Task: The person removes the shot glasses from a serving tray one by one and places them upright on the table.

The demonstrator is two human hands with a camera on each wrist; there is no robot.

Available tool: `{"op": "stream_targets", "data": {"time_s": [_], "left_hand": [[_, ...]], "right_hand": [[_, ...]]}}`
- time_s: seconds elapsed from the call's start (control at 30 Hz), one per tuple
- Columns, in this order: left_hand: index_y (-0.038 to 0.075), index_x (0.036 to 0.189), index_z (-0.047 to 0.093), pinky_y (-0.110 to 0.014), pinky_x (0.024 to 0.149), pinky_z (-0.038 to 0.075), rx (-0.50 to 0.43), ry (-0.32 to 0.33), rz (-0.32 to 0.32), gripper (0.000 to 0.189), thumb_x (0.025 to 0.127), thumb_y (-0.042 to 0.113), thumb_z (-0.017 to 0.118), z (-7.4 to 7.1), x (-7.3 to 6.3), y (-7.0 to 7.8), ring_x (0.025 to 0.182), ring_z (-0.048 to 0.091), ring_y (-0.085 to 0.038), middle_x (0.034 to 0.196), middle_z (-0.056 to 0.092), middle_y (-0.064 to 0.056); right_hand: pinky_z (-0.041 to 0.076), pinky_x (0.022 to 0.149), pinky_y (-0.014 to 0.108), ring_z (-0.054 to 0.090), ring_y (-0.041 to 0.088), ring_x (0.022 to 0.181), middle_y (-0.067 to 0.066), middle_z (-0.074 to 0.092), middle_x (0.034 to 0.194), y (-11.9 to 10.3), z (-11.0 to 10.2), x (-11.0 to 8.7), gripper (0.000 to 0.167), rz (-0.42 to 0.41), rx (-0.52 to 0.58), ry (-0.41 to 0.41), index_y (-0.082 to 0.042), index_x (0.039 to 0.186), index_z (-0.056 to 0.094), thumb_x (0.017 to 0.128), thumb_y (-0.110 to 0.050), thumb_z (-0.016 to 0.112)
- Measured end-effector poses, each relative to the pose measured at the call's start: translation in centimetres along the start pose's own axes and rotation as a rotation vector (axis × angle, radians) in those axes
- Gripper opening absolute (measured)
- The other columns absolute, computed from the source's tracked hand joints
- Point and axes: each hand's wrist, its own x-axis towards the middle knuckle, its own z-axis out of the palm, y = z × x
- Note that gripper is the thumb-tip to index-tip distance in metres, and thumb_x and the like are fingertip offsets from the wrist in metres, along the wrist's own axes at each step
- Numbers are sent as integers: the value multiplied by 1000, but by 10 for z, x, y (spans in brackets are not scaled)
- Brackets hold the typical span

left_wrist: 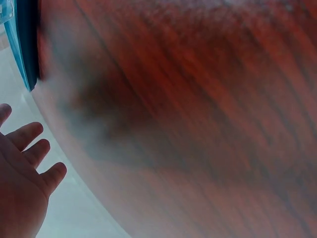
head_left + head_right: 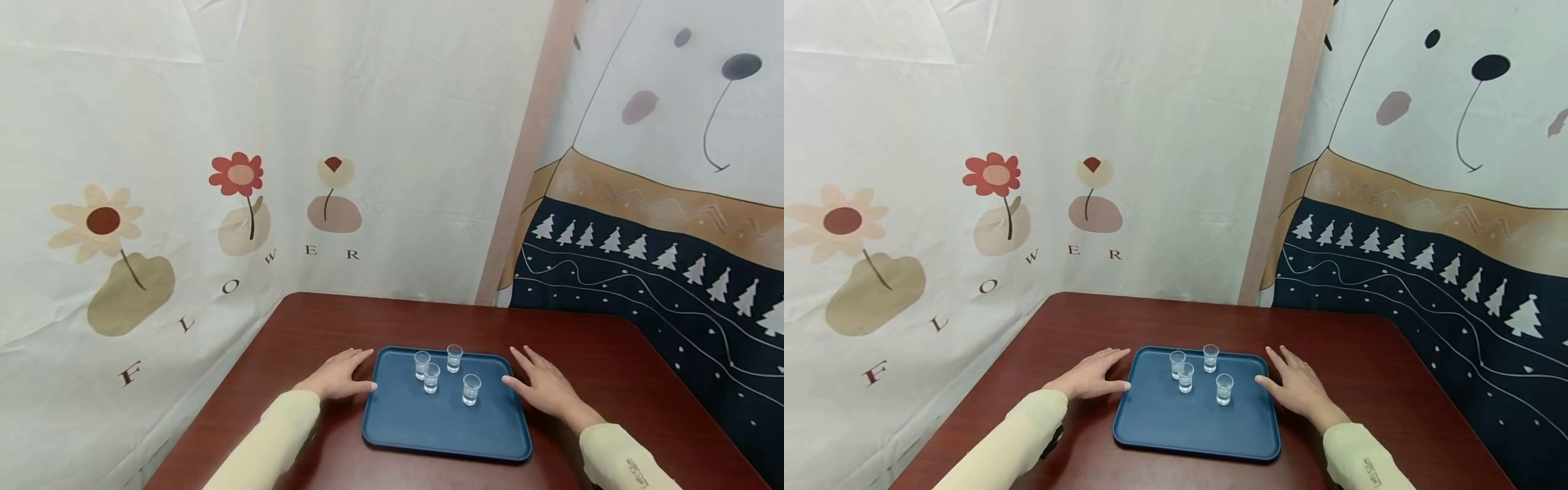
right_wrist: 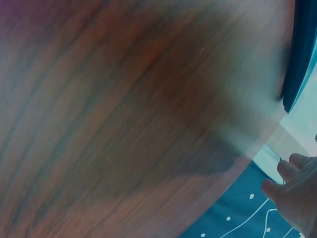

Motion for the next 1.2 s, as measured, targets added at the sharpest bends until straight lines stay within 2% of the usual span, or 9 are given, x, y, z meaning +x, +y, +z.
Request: {"op": "stream_targets", "data": {"time_s": [0.17, 0.5, 0.7, 0.8, 0.97, 1.2], "left_hand": [[14, 150, 46, -59, 117, 32, -5, -8, 12, 80, 85, 53, 72, 5, -1, 0, 145, 37, -37, 152, 48, -13], [16, 148, 49, -59, 116, 32, 6, -45, 47, 71, 87, 47, 73, 8, -1, -1, 143, 40, -37, 150, 51, -13], [16, 144, 54, -59, 113, 37, -35, -64, 42, 66, 88, 45, 73, 9, -2, -1, 142, 42, -37, 151, 48, -17], [16, 144, 54, -58, 113, 38, -47, -73, 32, 65, 88, 44, 73, 9, -3, -3, 142, 42, -36, 151, 47, -17], [17, 144, 55, -59, 113, 37, -72, -87, 19, 65, 88, 44, 74, 7, -4, -3, 142, 41, -37, 152, 46, -17], [18, 145, 54, -58, 112, 38, -63, -88, 7, 67, 87, 46, 74, 8, -3, -2, 143, 41, -36, 153, 45, -16]], "right_hand": [[30, 108, 74, 34, 54, 141, 30, 31, 157, -9, 1, -2, 77, -8, 52, 2, -11, 154, 37, 95, -57, 56], [34, 107, 71, 38, 49, 141, 24, 36, 157, -27, 9, -5, 72, -32, 131, -4, -16, 154, 39, 96, -54, 57], [38, 108, 66, 43, 44, 139, 20, 42, 154, -39, 13, -9, 73, -44, 201, -17, -16, 152, 44, 94, -59, 59], [39, 108, 64, 46, 43, 138, 20, 47, 151, -45, 17, -10, 72, -38, 249, -24, -15, 150, 47, 92, -56, 63], [46, 105, 57, 52, 38, 134, 16, 53, 148, -53, 23, -9, 71, 27, 368, -48, -14, 147, 51, 88, -49, 71], [55, 95, 46, 66, 27, 115, 11, 66, 131, -60, 30, -7, 59, 87, 494, -46, -12, 136, 62, 84, -34, 79]]}}
